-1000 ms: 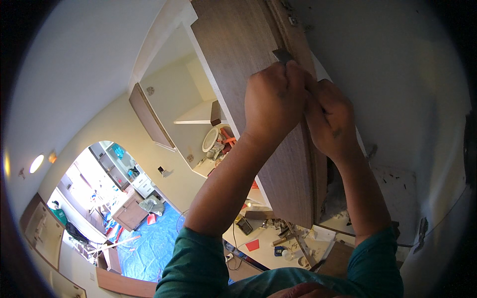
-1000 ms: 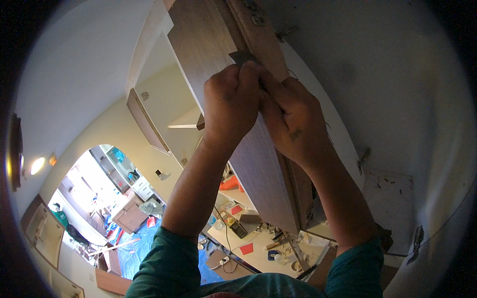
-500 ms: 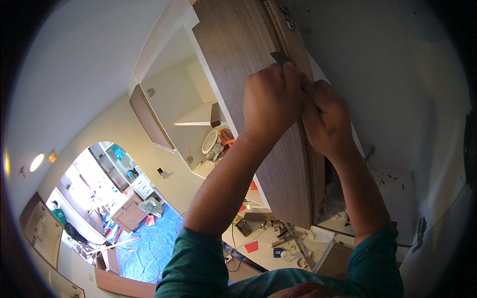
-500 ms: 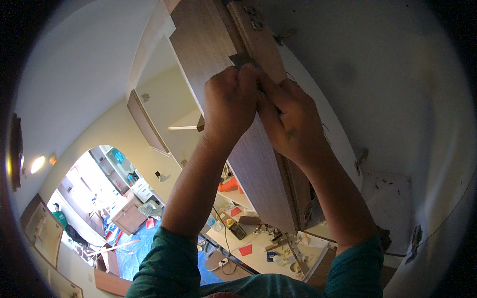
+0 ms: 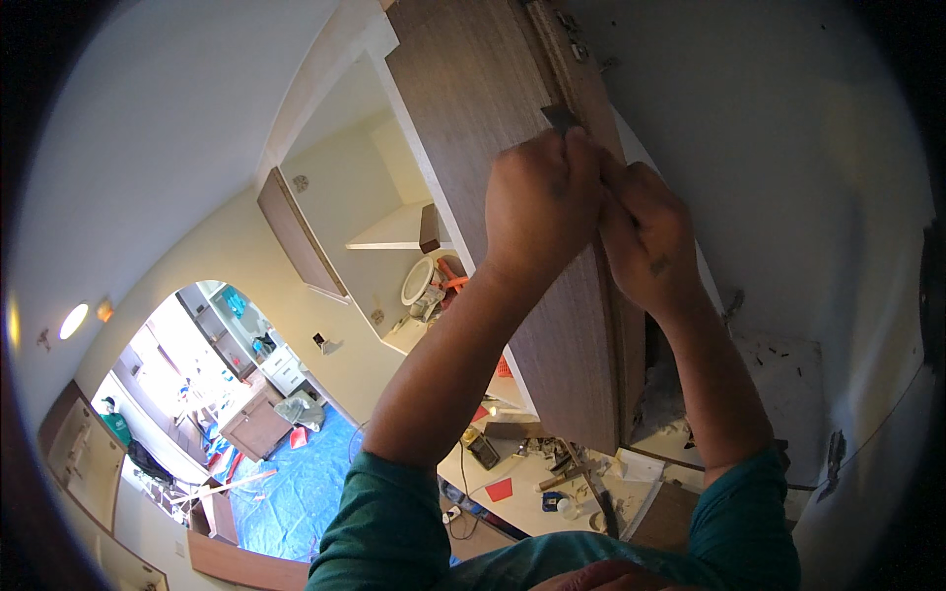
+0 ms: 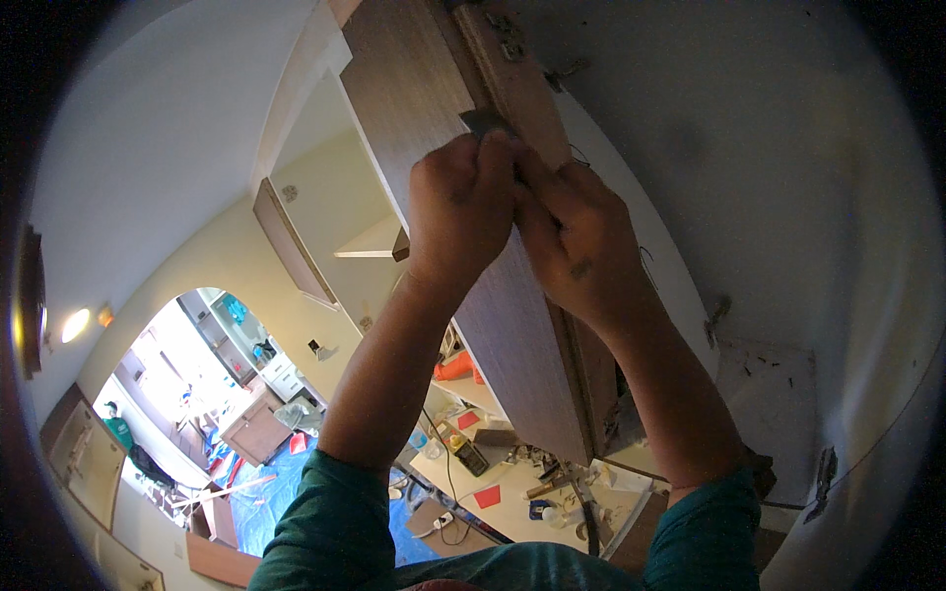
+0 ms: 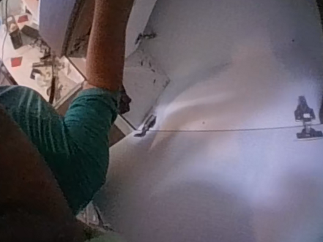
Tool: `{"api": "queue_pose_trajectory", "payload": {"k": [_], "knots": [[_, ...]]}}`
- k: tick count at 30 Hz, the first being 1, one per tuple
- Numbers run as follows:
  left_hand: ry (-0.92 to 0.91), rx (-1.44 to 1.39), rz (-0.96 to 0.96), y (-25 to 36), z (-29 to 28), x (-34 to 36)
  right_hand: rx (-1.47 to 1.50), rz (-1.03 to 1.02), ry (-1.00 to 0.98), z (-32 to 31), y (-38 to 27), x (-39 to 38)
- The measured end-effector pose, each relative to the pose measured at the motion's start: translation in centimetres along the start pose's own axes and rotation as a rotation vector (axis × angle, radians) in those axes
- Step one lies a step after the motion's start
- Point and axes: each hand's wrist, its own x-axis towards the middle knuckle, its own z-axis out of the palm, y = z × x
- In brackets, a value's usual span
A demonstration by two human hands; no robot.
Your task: The person uses a utility knife to trim the edge of a wooden cabinet door. They repeatedly scrape and shave the edge to remove excess material, holding the door steady with the other hand.
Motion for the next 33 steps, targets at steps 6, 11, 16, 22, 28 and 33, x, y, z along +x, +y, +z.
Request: {"api": "queue_pose_trajectory", "payload": {"k": [6, 11, 16, 22, 28, 33], "knots": [[0.014, 0.085, 0.019, 0.4, -0.2, -0.2, 0.010, -0.068, 0.048, 0.4, 0.5, 0.2], [0.034, 0.003, -0.033, 0.3, -0.3, 1.8, 0.020, -0.086, 0.056, 0.5, 0.8, 1.9], [-0.018, -0.010, -0.169, 0.2, 0.0, 0.7, 0.002, -0.008, 0.023, 0.1, -0.1, 0.6], [0.033, -0.051, -0.091, 0.4, 0.0, 0.6, 0.000, -0.020, 0.046, 0.4, 0.1, 0.4], [0.060, -0.019, -0.037, -0.3, 0.1, 1.7, -0.004, -0.060, 0.062, 0.5, 0.2, 1.5], [0.019, -0.070, -0.153, 0.6, -0.2, 0.8, -0.003, -0.006, 0.019, 0.1, -0.2, 0.8]]}}
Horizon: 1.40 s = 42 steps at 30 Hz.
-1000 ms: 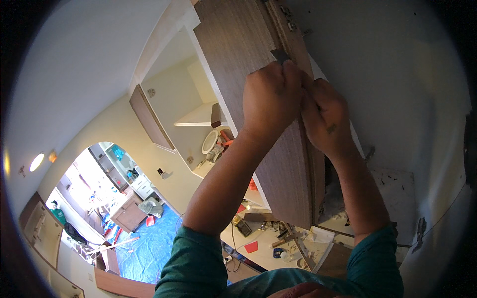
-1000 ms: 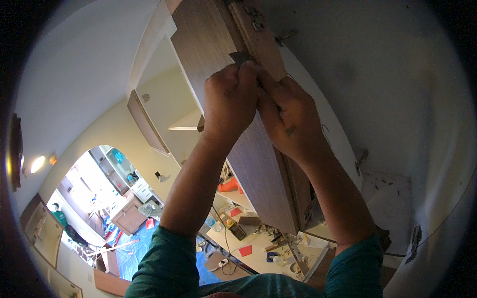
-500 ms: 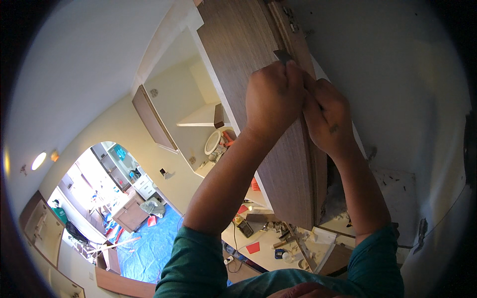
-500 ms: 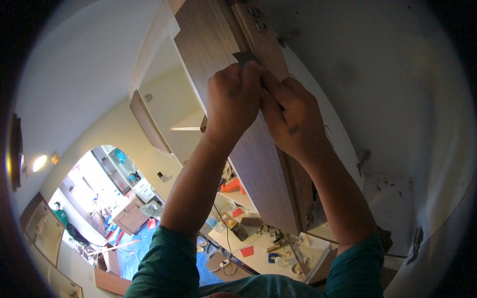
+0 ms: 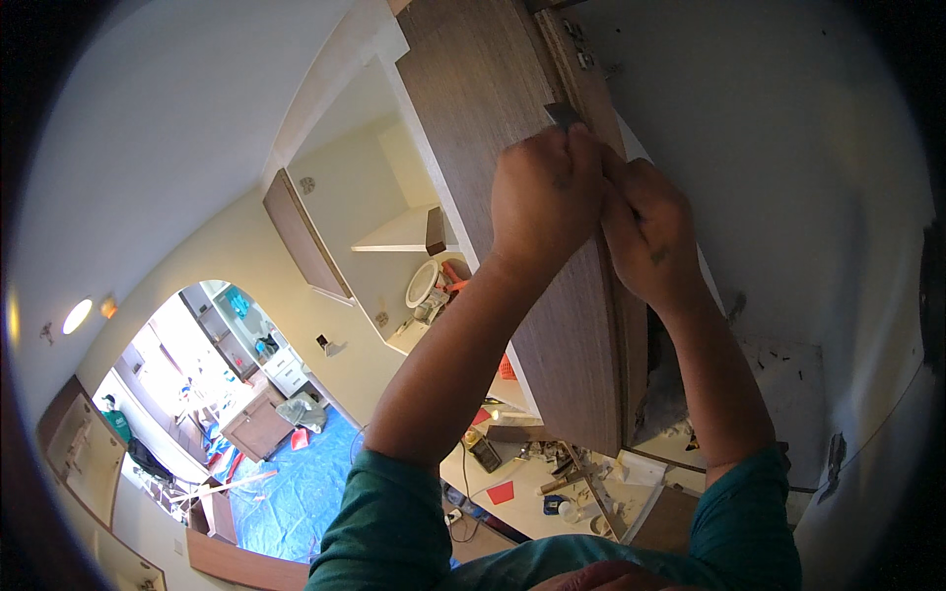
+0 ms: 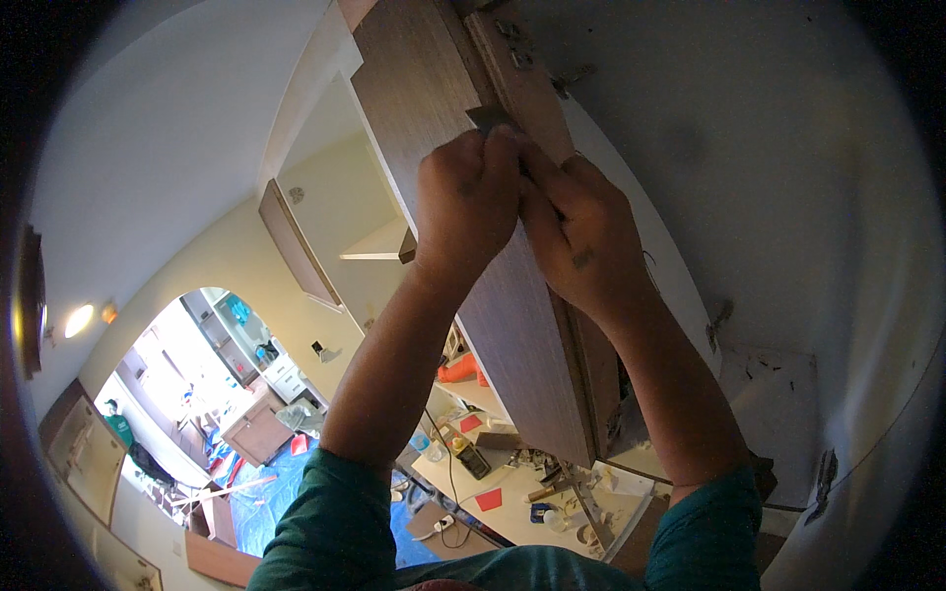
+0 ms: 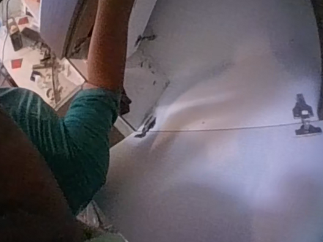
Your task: The person uses a utility knife to trim the edge of a wooden cabinet door. They repeatedly scrape and shave the edge to remove excess material, holding the door steady with the other hand.
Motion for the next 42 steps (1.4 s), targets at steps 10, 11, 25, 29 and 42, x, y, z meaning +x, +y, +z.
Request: {"api": "queue_pose_trajectory", "payload": {"k": [10, 11, 25, 29, 42], "knots": [[-0.006, 0.009, -0.011, -0.1, 0.0, 0.4, 0.012, 0.003, 0.005, 0.0, 0.1, 0.2], [-0.002, 0.000, -0.009, 0.0, -0.1, 0.4, 0.016, -0.008, 0.017, 0.1, 0.1, 0.3], [-0.012, -0.007, -0.039, 0.0, 0.1, 0.4, 0.013, 0.005, 0.011, 0.2, 0.4, 0.3], [0.000, -0.001, -0.028, 0.1, -0.2, 0.4, -0.005, 0.008, 0.031, 0.3, -0.3, 0.4], [0.028, 0.025, -0.014, 0.1, -0.2, 1.4, -0.016, -0.050, 0.037, 0.3, 0.2, 1.0]]}}
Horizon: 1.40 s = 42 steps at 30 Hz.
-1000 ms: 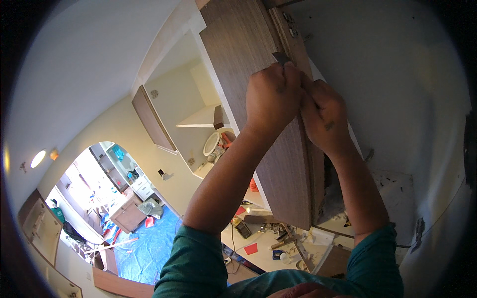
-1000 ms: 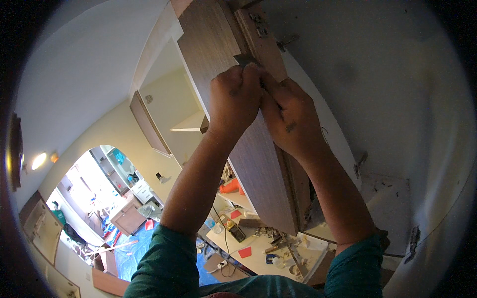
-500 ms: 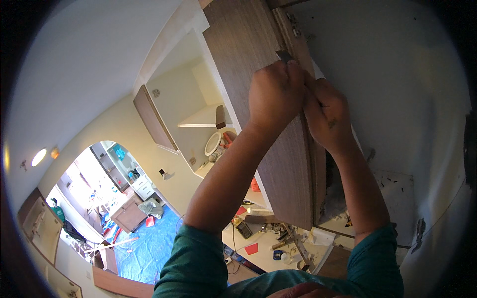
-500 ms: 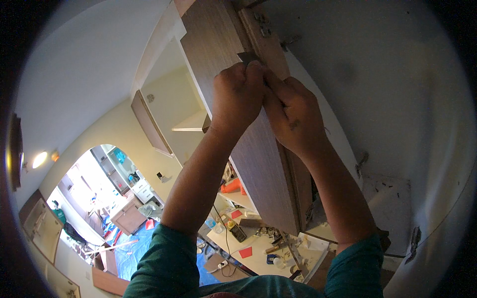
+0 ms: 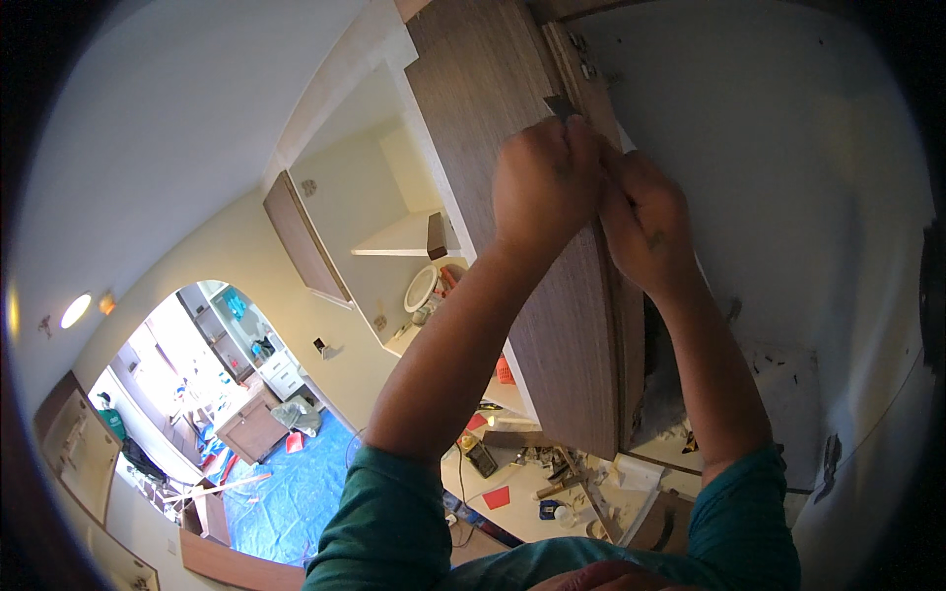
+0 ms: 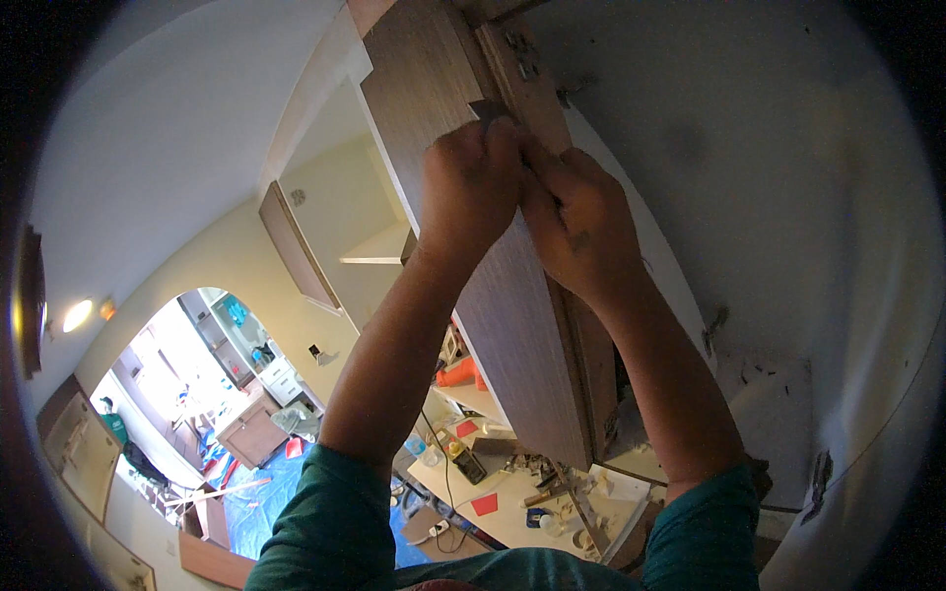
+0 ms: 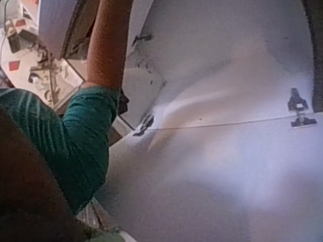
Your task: The person uses a utility knife to trim the edge of a wooden cabinet door. They repeatedly scrape and shave the edge to remove excess material, holding the door steady with the other hand.
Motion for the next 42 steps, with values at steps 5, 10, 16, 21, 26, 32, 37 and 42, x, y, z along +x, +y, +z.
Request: {"api": "queue_pose_trajectory", "payload": {"k": [5, 10, 16, 21, 26, 32, 37, 42], "knots": [[-0.041, -0.039, 0.005, -0.1, -0.2, -0.3, -0.005, 0.037, -0.039, -0.2, -0.3, -0.1], [-0.008, -0.003, 0.041, -0.1, 0.2, 0.6, -0.021, -0.013, -0.011, -0.1, 0.2, 0.5], [-0.001, 0.002, 0.067, -0.5, 0.1, 0.7, -0.007, -0.008, -0.004, 0.1, -0.3, 1.2], [-0.006, 0.109, 0.174, -0.3, -0.1, 0.3, -0.032, 0.005, -0.023, -0.1, -0.1, 0.9], [-0.052, 0.052, 0.044, 0.5, -0.2, 2.2, 0.019, -0.049, 0.028, 0.1, 0.2, 2.5], [0.042, 0.151, 0.268, -2.4, 0.4, 2.5, -0.029, -0.027, 0.000, 0.5, 0.0, 1.9], [-0.033, 0.013, -0.023, 0.4, -0.6, 2.2, -0.021, -0.055, 0.010, 0.4, 0.1, 2.4], [0.003, 0.168, 0.287, -1.2, -0.2, 2.4, 0.001, -0.088, 0.054, 0.9, 0.3, 2.3]]}}
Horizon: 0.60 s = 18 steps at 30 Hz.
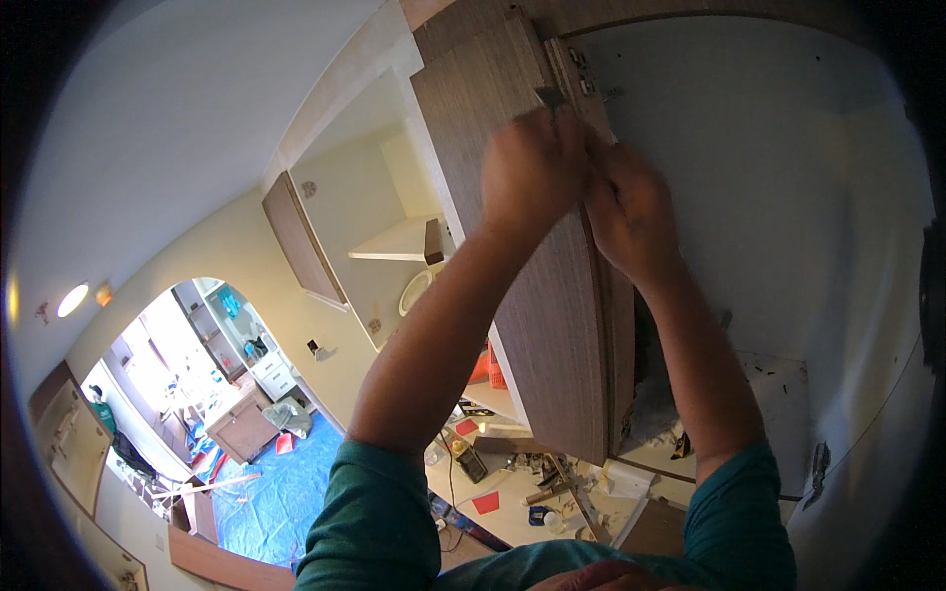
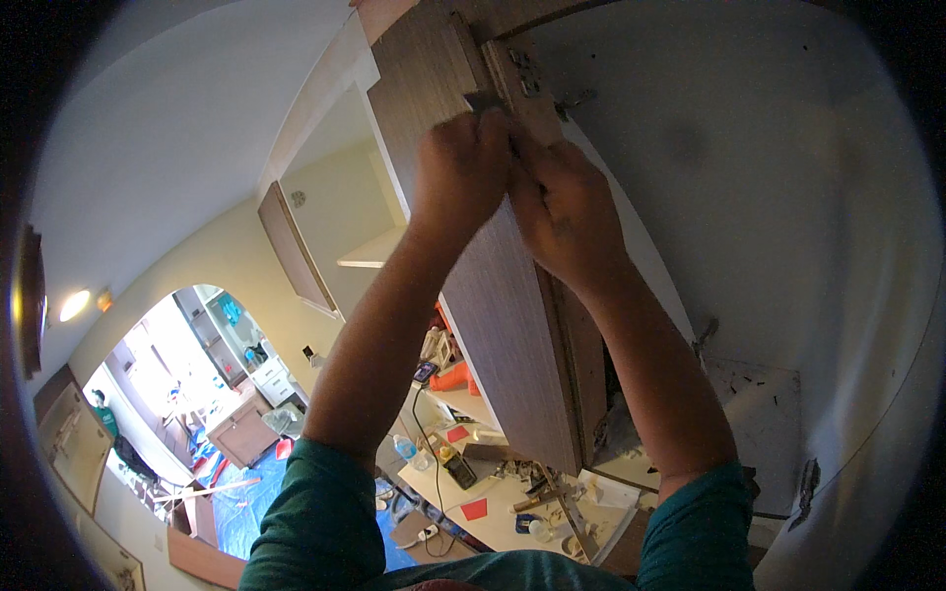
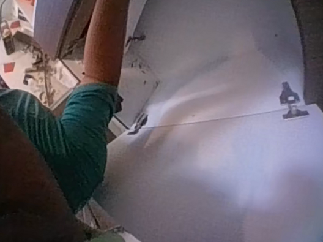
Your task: The person uses a utility knife to trim the edge of a wooden cabinet door. They repeatedly scrape and shave the edge to remove excess material, holding the door steady with the other hand.
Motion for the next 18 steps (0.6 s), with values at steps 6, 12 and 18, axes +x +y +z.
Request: {"api": "queue_pose_trajectory", "payload": {"k": [6, 12, 18], "knots": [[0.008, 0.069, 0.061, -0.7, 0.0, 1.2, -0.014, 0.046, -0.021, 0.0, -0.2, 1.5], [0.016, -0.132, -0.203, -0.5, -1.5, 4.2, 0.046, 0.053, -0.024, 0.8, 0.1, 4.2], [0.215, -0.298, -0.103, -1.2, -4.3, 5.4, 0.166, 0.287, 0.034, -2.5, -0.6, 4.5]]}}
